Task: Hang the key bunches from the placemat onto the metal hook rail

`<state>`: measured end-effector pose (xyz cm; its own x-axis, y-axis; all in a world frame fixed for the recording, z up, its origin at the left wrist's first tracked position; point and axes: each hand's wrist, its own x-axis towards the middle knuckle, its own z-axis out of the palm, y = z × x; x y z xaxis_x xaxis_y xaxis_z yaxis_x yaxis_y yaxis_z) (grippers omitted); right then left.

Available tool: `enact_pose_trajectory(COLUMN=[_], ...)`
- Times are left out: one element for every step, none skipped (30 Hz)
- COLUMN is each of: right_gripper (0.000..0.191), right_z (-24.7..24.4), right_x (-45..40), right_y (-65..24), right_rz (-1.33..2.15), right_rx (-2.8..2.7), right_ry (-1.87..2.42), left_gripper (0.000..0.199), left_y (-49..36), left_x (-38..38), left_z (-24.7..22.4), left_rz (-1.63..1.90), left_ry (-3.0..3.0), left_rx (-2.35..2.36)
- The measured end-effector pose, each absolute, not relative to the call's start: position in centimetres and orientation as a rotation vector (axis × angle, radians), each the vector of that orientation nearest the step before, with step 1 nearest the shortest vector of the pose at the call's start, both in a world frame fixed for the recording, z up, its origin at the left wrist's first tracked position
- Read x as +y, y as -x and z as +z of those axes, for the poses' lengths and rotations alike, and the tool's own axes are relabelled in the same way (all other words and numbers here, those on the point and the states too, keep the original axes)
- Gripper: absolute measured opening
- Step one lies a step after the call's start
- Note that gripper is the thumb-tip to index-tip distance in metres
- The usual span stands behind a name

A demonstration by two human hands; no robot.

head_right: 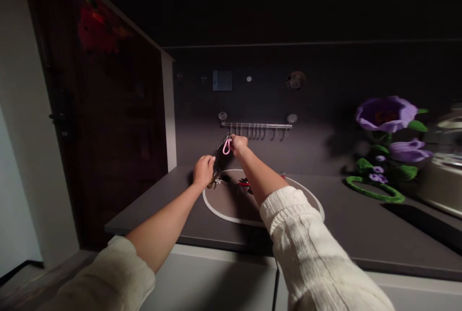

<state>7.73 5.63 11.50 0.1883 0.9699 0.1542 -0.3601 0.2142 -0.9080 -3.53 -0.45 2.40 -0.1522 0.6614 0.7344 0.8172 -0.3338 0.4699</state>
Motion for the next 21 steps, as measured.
enact_pose_trajectory(right_gripper=[0.020,0.020,0.021,0.022,0.022,0.022,0.022,0.022,0.021,0.020,0.018,0.016,0.015,0.014,0.013,0.014,0.015,0.016,0.017,0.018,0.018], right_z=[11.4,11.2,11.1,11.0,10.9,10.8,10.7,10.6,10.5,10.4,10.3,10.2,10.1,10.0,9.9,9.9,9.8,9.8,9.7,9.7,9.6], right_x=[5.6,5.6,5.6,5.6,5.6,5.7,5.7,5.8,5.9,6.1,6.2,6.3,6.4,6.5,6.5,6.4,6.4,6.3,6.2,6.1,6.0], right_y=[-7.8,-7.8,-7.9,-8.0,-8.0,-8.1,-8.1,-8.1,-8.2,-8.2,-8.3,-8.4,-8.4,-8.5,-8.6,-8.7,-8.8,-8.9,-9.0,-9.1,-9.2], right_rz=[1.124,1.125,1.123,1.119,1.112,1.103,1.094,1.083,1.072,1.061,1.051,1.042,1.035,1.032,1.032,1.035,1.041,1.050,1.060,1.072,1.084], right_rx=[-0.906,-0.914,-0.925,-0.935,-0.946,-0.957,-0.966,-0.972,-0.977,-0.983,-0.990,-0.997,-1.005,-1.014,-1.023,-1.030,-1.039,-1.050,-1.063,-1.077,-1.091], right_ry=[0.859,0.854,0.850,0.845,0.841,0.838,0.837,0.839,0.841,0.844,0.848,0.853,0.857,0.860,0.861,0.860,0.859,0.856,0.848,0.837,0.822], left_gripper=[0.029,0.028,0.028,0.028,0.028,0.028,0.028,0.028,0.028,0.028,0.028,0.028,0.028,0.028,0.028,0.027,0.027,0.027,0.027,0.027,0.027], left_y=[3.5,3.5,3.6,3.6,3.6,3.6,3.6,3.7,3.7,3.7,3.7,3.7,3.7,3.8,3.8,3.8,3.8,3.9,3.9,3.9,4.0], left_x=[-0.4,-0.4,-0.4,-0.3,-0.3,-0.2,-0.2,-0.1,-0.1,-0.1,-0.1,-0.1,-0.1,-0.1,-0.1,-0.1,-0.1,-0.1,-0.1,0.0,0.0], left_z=[2.4,2.4,2.3,2.3,2.3,2.2,2.2,2.2,2.1,2.1,2.1,2.1,2.1,2.1,2.1,2.2,2.2,2.2,2.2,2.2,2.2], left_rz=[-1.496,-1.497,-1.499,-1.498,-1.497,-1.496,-1.494,-1.491,-1.489,-1.486,-1.483,-1.481,-1.482,-1.484,-1.488,-1.494,-1.500,-1.508,-1.514,-1.520,-1.525], left_ry=[1.929,1.926,1.923,1.922,1.922,1.923,1.922,1.920,1.917,1.915,1.914,1.914,1.915,1.916,1.919,1.920,1.919,1.918,1.916,1.912,1.907], left_rx=[-1.716,-1.717,-1.719,-1.721,-1.721,-1.721,-1.722,-1.725,-1.729,-1.734,-1.739,-1.743,-1.744,-1.744,-1.743,-1.743,-1.744,-1.745,-1.747,-1.751,-1.756])
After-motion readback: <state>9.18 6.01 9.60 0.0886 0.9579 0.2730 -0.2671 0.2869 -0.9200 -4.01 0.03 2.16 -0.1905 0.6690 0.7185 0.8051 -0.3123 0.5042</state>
